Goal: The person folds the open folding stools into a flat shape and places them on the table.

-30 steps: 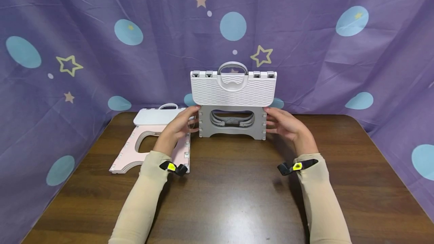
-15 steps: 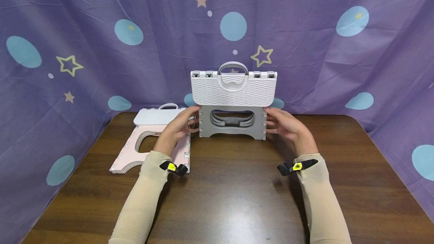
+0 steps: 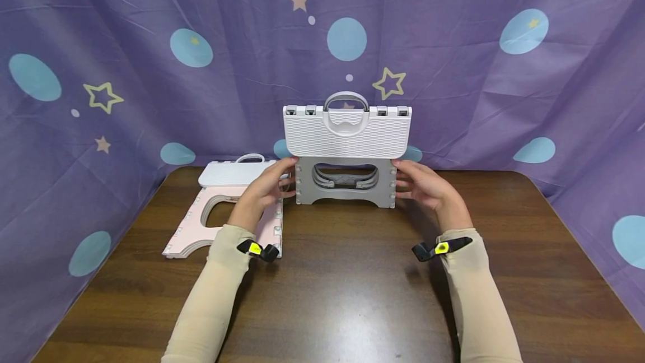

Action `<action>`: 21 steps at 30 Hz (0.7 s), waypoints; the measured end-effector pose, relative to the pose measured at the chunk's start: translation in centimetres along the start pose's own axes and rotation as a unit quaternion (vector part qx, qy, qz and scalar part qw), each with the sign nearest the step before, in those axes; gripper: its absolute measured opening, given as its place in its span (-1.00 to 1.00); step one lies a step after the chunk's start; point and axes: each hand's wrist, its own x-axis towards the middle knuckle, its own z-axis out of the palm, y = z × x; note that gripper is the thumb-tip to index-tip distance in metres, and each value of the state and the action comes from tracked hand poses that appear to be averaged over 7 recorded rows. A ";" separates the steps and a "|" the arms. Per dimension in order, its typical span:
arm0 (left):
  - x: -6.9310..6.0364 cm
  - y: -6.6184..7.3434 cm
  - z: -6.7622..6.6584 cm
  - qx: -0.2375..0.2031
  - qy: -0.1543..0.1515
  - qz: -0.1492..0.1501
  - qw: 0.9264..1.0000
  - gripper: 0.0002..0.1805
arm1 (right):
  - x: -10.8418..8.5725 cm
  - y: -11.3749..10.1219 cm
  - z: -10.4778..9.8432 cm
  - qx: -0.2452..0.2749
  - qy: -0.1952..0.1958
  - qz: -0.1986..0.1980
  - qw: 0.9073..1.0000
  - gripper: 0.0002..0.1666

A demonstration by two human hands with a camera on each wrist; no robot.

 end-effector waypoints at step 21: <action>0.0 0.1 0.1 -0.006 0.008 -0.011 1.000 -0.43 | 0.0 0.0 0.0 0.006 -0.003 -0.002 1.000 -0.72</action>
